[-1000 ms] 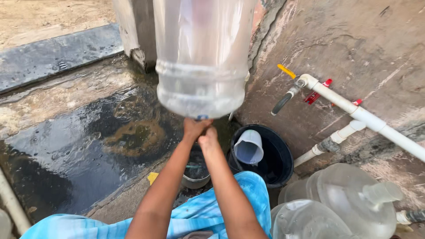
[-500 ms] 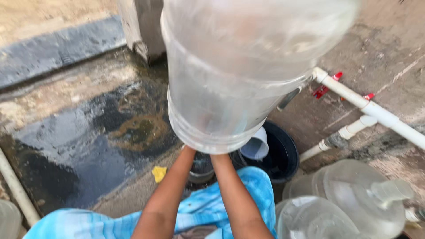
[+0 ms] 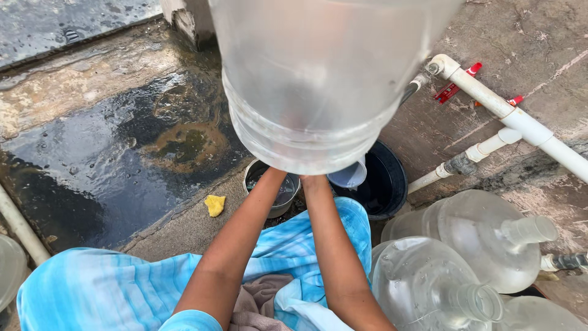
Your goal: The person scrubs the outside of a large plastic water jug with a sponge, then repeatedly shakes and rinses the jug with water and a cleaning solution from a small pitcher before setting it aside with other jugs.
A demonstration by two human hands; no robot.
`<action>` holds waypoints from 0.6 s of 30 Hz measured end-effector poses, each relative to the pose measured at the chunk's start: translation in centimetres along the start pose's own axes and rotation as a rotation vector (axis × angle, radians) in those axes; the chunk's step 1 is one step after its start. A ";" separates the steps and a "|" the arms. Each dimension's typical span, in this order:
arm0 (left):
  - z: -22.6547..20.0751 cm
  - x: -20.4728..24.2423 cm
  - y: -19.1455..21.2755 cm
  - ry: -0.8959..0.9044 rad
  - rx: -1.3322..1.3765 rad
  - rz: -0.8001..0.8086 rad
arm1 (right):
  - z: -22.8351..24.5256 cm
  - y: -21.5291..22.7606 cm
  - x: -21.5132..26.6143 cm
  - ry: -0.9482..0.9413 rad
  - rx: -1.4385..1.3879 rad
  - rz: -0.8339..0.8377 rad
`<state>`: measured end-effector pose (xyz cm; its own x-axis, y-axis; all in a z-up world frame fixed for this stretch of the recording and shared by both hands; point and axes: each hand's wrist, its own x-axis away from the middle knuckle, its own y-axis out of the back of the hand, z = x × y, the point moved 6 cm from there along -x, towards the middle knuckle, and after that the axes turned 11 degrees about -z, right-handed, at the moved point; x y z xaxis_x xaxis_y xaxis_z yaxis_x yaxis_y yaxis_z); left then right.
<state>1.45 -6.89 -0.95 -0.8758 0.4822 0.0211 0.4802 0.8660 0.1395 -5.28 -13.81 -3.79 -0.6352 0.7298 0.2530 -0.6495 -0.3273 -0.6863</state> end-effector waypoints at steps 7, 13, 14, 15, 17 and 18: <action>0.5 -0.5 3.8 0.021 -0.011 -0.094 | -1.0 -0.9 4.0 -0.120 0.116 0.044; -5.2 -0.8 5.0 -0.040 0.092 -0.222 | 6.6 -12.1 12.3 -0.114 -0.194 0.167; -6.9 -1.0 4.9 -0.122 0.118 -0.225 | 7.4 -13.0 12.9 -0.100 -0.230 0.188; -8.3 -0.4 4.6 -0.226 0.128 -0.224 | 8.0 -12.9 13.9 -0.086 -0.278 0.204; -10.1 -1.9 5.7 -0.334 0.094 -0.215 | 7.1 -15.3 12.1 -0.051 -0.334 0.234; -8.7 -1.8 6.3 -0.289 0.065 -0.209 | 5.9 -15.4 10.8 -0.056 -0.311 0.216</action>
<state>5.61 -3.47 8.54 -0.9098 0.3035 -0.2830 0.3025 0.9519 0.0483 -4.60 -4.46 13.51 -0.7709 0.6272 0.1107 -0.3457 -0.2660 -0.8999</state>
